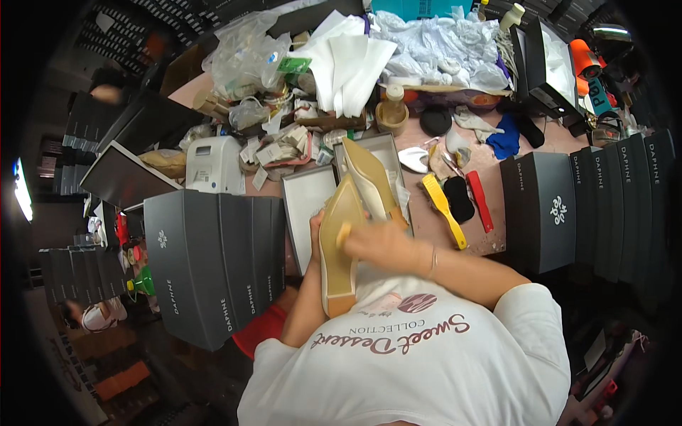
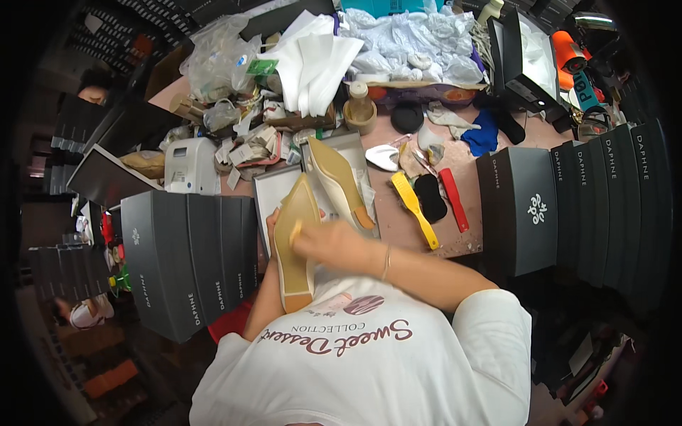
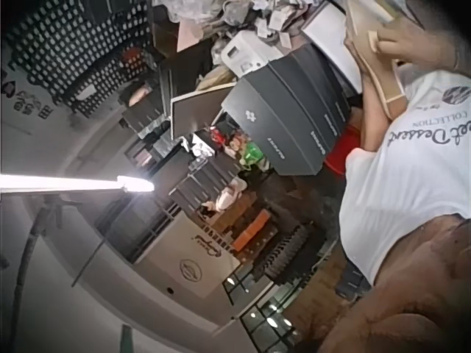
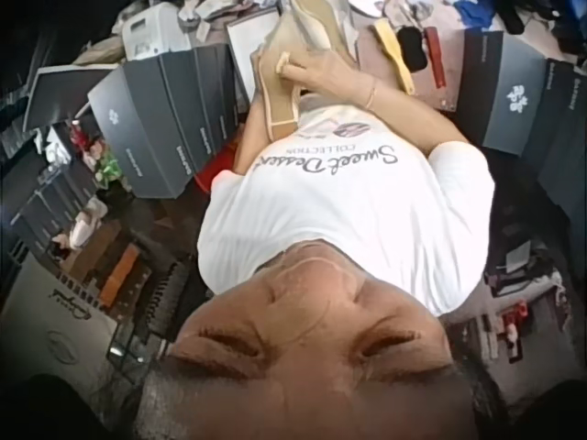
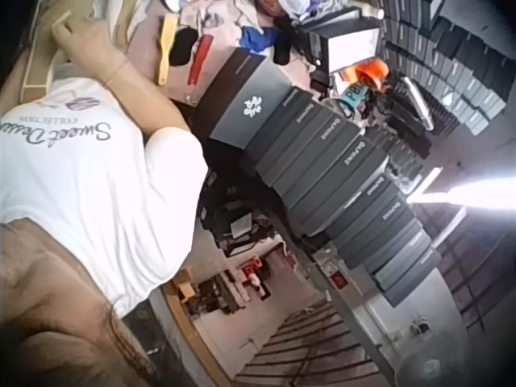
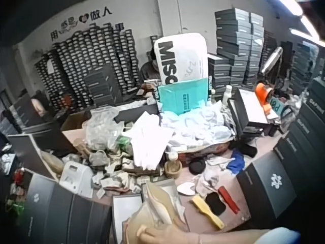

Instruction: The recorder cleans shoes with a brush and packs them into shoeboxes with protective tissue paper.

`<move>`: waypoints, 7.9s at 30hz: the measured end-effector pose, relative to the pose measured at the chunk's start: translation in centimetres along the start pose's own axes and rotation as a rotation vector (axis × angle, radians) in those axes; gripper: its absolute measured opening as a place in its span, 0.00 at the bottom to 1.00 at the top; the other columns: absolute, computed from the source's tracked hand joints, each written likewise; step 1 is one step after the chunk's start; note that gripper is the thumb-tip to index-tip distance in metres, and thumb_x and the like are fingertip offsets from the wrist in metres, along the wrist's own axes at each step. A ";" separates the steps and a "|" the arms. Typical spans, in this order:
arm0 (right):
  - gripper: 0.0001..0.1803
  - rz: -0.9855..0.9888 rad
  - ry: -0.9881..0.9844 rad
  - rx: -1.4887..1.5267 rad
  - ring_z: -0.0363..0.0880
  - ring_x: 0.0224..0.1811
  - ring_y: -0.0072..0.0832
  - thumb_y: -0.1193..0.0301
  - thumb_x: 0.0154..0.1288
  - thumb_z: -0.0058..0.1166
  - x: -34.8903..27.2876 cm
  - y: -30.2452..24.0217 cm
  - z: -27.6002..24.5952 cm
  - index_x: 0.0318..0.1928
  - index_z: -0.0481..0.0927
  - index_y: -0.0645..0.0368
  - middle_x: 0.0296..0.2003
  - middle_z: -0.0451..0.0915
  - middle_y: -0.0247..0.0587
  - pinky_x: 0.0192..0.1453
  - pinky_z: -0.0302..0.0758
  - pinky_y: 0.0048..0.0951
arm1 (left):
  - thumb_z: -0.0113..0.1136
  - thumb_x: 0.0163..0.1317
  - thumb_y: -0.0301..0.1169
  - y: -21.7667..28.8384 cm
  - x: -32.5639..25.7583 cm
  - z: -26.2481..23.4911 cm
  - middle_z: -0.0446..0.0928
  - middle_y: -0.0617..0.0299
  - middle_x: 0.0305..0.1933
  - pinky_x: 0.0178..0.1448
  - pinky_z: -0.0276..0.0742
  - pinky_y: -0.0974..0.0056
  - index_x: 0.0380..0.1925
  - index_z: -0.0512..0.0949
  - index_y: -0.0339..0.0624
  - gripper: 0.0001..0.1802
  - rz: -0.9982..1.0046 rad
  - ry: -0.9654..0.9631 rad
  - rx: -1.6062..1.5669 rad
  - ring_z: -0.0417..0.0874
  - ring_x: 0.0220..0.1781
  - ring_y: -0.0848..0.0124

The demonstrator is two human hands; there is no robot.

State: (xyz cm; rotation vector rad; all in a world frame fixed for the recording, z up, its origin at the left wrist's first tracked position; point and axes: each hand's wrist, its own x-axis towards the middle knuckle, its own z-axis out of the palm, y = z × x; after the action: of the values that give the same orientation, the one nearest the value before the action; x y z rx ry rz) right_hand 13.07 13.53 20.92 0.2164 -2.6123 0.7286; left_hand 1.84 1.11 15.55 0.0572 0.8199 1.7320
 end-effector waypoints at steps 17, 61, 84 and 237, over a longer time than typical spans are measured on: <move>0.07 0.366 -0.029 -0.017 0.81 0.27 0.39 0.70 0.56 0.53 2.9 2.6 0.0 0.35 0.71 0.56 0.29 0.74 0.40 0.29 0.78 0.39 | 0.30 0.66 0.52 0.5 -0.4 0.8 0.76 0.48 0.49 0.54 0.76 0.55 0.57 0.68 0.37 0.34 -0.069 -0.220 -0.070 0.80 0.47 0.57; 0.08 0.664 0.402 0.764 0.64 0.28 0.11 0.69 0.68 0.53 1.3 9.1 -1.7 0.39 0.74 0.61 0.26 0.70 0.25 0.30 0.63 0.17 | 0.36 0.66 0.62 -0.1 0.8 4.2 0.66 0.47 0.63 0.60 0.75 0.55 0.67 0.56 0.36 0.43 -0.279 -0.249 -0.005 0.73 0.62 0.58; 0.09 0.209 0.062 0.083 0.77 0.22 0.43 0.68 0.61 0.54 1.5 -1.4 -2.3 0.28 0.72 0.59 0.22 0.75 0.44 0.24 0.73 0.39 | 0.34 0.73 0.48 0.4 -1.0 4.3 0.69 0.58 0.59 0.64 0.67 0.64 0.64 0.59 0.42 0.28 -0.030 0.058 0.056 0.71 0.59 0.70; 0.06 0.678 0.064 -0.236 0.77 0.33 0.49 0.68 0.64 0.53 -16.7 15.9 -9.7 0.34 0.74 0.57 0.32 0.75 0.46 0.35 0.73 0.44 | 0.59 0.50 0.50 -9.8 -1.8 10.4 0.79 0.48 0.43 0.48 0.80 0.61 0.54 0.68 0.31 0.38 0.045 -0.019 0.047 0.82 0.44 0.61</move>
State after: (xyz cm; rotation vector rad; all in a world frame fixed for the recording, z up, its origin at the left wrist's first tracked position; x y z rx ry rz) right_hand 27.43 32.77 13.86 -0.7797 -2.6714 0.5994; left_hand 15.18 5.51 18.68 0.1244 0.8510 1.7514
